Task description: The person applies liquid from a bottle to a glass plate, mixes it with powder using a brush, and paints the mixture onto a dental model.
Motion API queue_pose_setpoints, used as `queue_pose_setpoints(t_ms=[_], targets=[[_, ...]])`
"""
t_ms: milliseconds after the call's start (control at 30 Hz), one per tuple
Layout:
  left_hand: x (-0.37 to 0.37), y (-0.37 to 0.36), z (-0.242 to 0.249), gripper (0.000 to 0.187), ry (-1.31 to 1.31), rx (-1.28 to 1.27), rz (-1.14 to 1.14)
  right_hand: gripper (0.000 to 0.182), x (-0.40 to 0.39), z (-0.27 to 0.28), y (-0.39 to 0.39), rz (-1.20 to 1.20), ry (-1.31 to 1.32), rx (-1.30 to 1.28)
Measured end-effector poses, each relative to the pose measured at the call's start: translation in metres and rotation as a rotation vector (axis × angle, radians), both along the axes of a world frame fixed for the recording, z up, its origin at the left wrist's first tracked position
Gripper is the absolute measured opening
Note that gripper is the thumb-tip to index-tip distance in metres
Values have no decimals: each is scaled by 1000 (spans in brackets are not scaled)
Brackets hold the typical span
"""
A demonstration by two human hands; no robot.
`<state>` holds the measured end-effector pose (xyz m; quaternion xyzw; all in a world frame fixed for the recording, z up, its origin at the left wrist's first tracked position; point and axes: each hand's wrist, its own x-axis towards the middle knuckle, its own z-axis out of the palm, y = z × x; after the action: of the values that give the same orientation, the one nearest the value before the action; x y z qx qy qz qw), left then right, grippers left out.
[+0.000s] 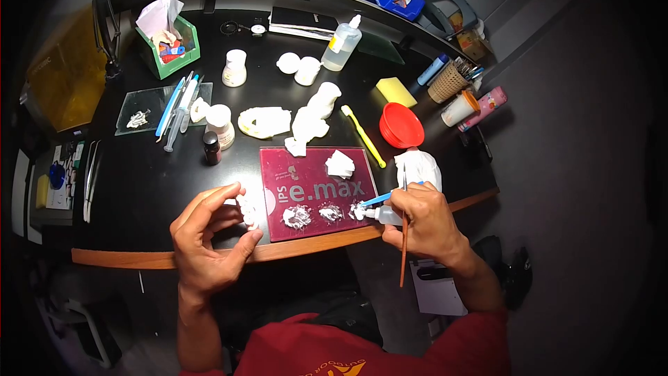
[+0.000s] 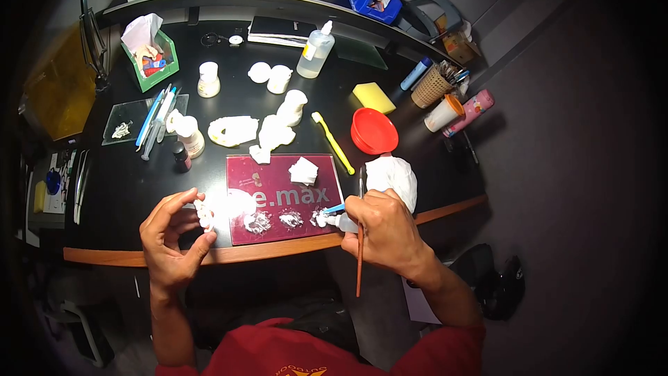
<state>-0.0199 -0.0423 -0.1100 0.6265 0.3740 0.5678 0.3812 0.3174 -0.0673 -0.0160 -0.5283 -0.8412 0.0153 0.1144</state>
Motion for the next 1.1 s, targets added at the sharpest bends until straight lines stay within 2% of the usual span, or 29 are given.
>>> queue_pose_setpoints(t_ms=[500,800,1033,1100], targets=[[0,2,-2,59,-16,25,-16,26,-25,-5,2,46,169,10],[-1,2,0,58,-14,52,-16,24,-38,-7,14,113,23,34],[-1,2,-1,59,-29,50,-31,29,-49,-10,15,129,161,74],[-1,3,-2,59,-17,47,-30,24,-61,-9,17,153,157,62]])
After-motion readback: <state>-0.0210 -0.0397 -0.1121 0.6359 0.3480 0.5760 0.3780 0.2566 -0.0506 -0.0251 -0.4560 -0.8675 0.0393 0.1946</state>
